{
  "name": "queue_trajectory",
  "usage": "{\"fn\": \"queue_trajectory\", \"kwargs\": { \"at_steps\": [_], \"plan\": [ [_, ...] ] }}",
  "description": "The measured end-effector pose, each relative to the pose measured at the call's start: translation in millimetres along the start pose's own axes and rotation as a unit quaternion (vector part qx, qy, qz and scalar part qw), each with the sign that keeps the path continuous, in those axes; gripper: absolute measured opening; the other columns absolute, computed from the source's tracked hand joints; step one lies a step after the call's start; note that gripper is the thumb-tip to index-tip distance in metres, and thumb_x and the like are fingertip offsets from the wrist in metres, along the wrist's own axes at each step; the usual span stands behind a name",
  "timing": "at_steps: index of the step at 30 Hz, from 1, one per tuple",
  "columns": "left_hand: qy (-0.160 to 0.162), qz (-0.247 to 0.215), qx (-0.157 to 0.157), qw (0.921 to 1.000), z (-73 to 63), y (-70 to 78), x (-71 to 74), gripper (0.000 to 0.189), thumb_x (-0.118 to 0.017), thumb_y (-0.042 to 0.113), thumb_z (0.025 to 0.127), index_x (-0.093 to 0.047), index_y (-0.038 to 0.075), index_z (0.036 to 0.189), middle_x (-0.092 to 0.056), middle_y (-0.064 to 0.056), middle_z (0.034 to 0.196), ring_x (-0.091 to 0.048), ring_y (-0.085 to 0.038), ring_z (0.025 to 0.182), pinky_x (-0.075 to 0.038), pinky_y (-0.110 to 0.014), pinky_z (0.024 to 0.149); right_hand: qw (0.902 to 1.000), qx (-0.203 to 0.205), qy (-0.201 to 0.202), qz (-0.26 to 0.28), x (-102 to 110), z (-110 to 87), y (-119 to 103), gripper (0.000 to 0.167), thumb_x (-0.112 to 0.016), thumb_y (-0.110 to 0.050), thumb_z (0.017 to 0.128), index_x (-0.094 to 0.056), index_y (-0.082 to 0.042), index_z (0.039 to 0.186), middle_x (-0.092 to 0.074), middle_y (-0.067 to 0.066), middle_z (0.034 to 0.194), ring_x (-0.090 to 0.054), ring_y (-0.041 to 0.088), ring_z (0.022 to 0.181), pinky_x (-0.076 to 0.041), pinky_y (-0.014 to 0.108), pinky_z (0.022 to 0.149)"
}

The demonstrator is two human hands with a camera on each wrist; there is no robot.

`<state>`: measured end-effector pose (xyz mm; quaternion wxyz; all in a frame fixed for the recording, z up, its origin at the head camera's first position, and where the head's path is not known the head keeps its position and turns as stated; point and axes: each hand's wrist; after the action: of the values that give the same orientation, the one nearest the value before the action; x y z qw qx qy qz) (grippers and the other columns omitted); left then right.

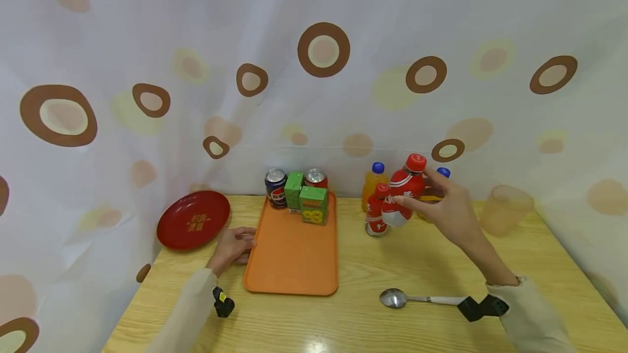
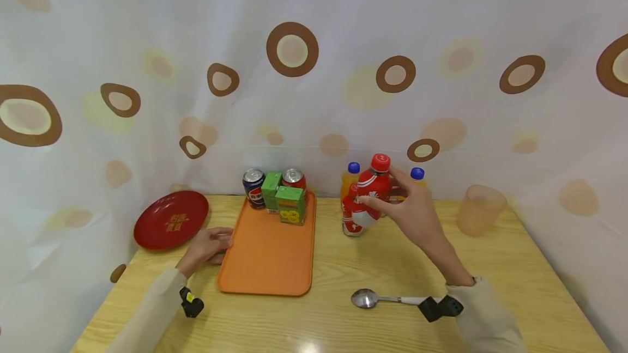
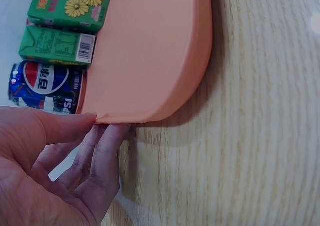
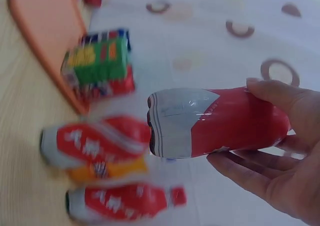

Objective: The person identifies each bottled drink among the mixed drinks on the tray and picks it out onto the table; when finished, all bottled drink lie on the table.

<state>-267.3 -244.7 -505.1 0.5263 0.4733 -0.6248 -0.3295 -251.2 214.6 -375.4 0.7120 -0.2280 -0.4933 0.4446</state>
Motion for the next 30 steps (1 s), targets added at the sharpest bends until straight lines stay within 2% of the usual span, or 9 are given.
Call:
{"fn": "queue_trajectory", "kwargs": {
  "at_steps": [4,7,9,14,16,19,27,30],
  "plan": [
    [0.000,0.001,0.001,1.0000,-0.1,1.0,-1.1,0.040,-0.065,0.000,0.099,-0.062,-0.008,0.139,-0.065,-0.033,0.131,-0.076,-0.025,0.097,-0.065,-0.038,0.063,0.9992,-0.019,0.014,-0.032,12,-2.7,37,0.076,-0.083,-0.019,0.091,-0.047,0.003,0.155,-0.068,0.030,0.127,-0.069,0.045,0.105,-0.052,0.005,0.076],
    [-0.001,0.008,-0.001,1.0000,-0.7,2.0,-1.4,0.040,-0.064,0.001,0.100,-0.062,-0.007,0.139,-0.064,-0.033,0.133,-0.076,-0.026,0.099,-0.065,-0.038,0.062,0.9982,-0.037,0.010,-0.046,12,-5.7,66,0.078,-0.083,-0.021,0.092,-0.045,0.008,0.154,-0.066,0.034,0.128,-0.068,0.049,0.106,-0.052,0.005,0.075],
    [-0.001,0.010,-0.003,0.9999,-0.7,2.3,-1.6,0.040,-0.064,0.001,0.100,-0.063,-0.006,0.139,-0.065,-0.032,0.133,-0.076,-0.027,0.099,-0.065,-0.038,0.063,0.9970,-0.052,0.000,-0.056,7,-8.4,84,0.079,-0.083,-0.023,0.092,-0.045,0.009,0.153,-0.065,0.035,0.129,-0.068,0.051,0.108,-0.056,0.010,0.075],
    [-0.002,0.009,-0.002,1.0000,-1.1,0.9,-0.9,0.039,-0.064,0.002,0.100,-0.063,-0.006,0.139,-0.067,-0.029,0.131,-0.075,-0.025,0.098,-0.066,-0.037,0.065,0.9958,-0.068,-0.012,-0.059,-13,-15.1,119,0.079,-0.083,-0.021,0.092,-0.043,0.010,0.153,-0.064,0.035,0.132,-0.068,0.051,0.112,-0.065,0.036,0.084],
    [-0.005,0.008,0.000,1.0000,-2.3,-0.6,0.0,0.040,-0.064,0.002,0.100,-0.063,-0.007,0.139,-0.067,-0.029,0.130,-0.075,-0.023,0.097,-0.066,-0.038,0.066,0.9966,-0.062,-0.013,-0.053,-21,-16.4,125,0.078,-0.082,-0.018,0.092,-0.042,0.010,0.154,-0.063,0.036,0.133,-0.067,0.051,0.113,-0.063,0.046,0.087],
    [-0.003,0.001,0.004,1.0000,-4.6,-3.8,1.0,0.040,-0.063,0.002,0.101,-0.062,-0.007,0.139,-0.068,-0.029,0.130,-0.076,-0.022,0.096,-0.066,-0.038,0.066,0.9975,-0.051,-0.017,-0.046,-27,-15.3,128,0.078,-0.081,-0.017,0.093,-0.041,0.008,0.155,-0.063,0.036,0.133,-0.067,0.052,0.113,-0.061,0.052,0.089],
    [0.019,0.039,-0.014,0.9990,-3.1,-3.0,-2.7,0.037,-0.065,0.002,0.099,-0.066,-0.006,0.135,-0.070,-0.026,0.124,-0.073,-0.019,0.091,-0.064,-0.036,0.060,0.9962,-0.066,-0.030,-0.049,-27,-17.0,125,0.081,-0.078,-0.021,0.097,-0.034,0.006,0.159,-0.061,0.036,0.134,-0.067,0.052,0.114,-0.062,0.052,0.089],
    [0.023,0.053,-0.019,0.9981,-0.5,-0.6,-4.6,0.036,-0.065,0.001,0.098,-0.067,-0.006,0.133,-0.070,-0.025,0.122,-0.072,-0.020,0.091,-0.064,-0.037,0.060,0.9951,-0.060,-0.034,-0.071,-25,-15.8,125,0.081,-0.078,-0.024,0.097,-0.035,0.006,0.158,-0.062,0.036,0.133,-0.067,0.052,0.113,-0.061,0.056,0.091]
  ]
}}
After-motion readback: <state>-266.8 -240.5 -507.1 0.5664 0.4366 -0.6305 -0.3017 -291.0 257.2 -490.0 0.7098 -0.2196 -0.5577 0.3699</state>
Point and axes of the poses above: each hand's wrist, its own z-axis towards the middle knuckle, its own x-axis out of the back of the hand, y = z × x
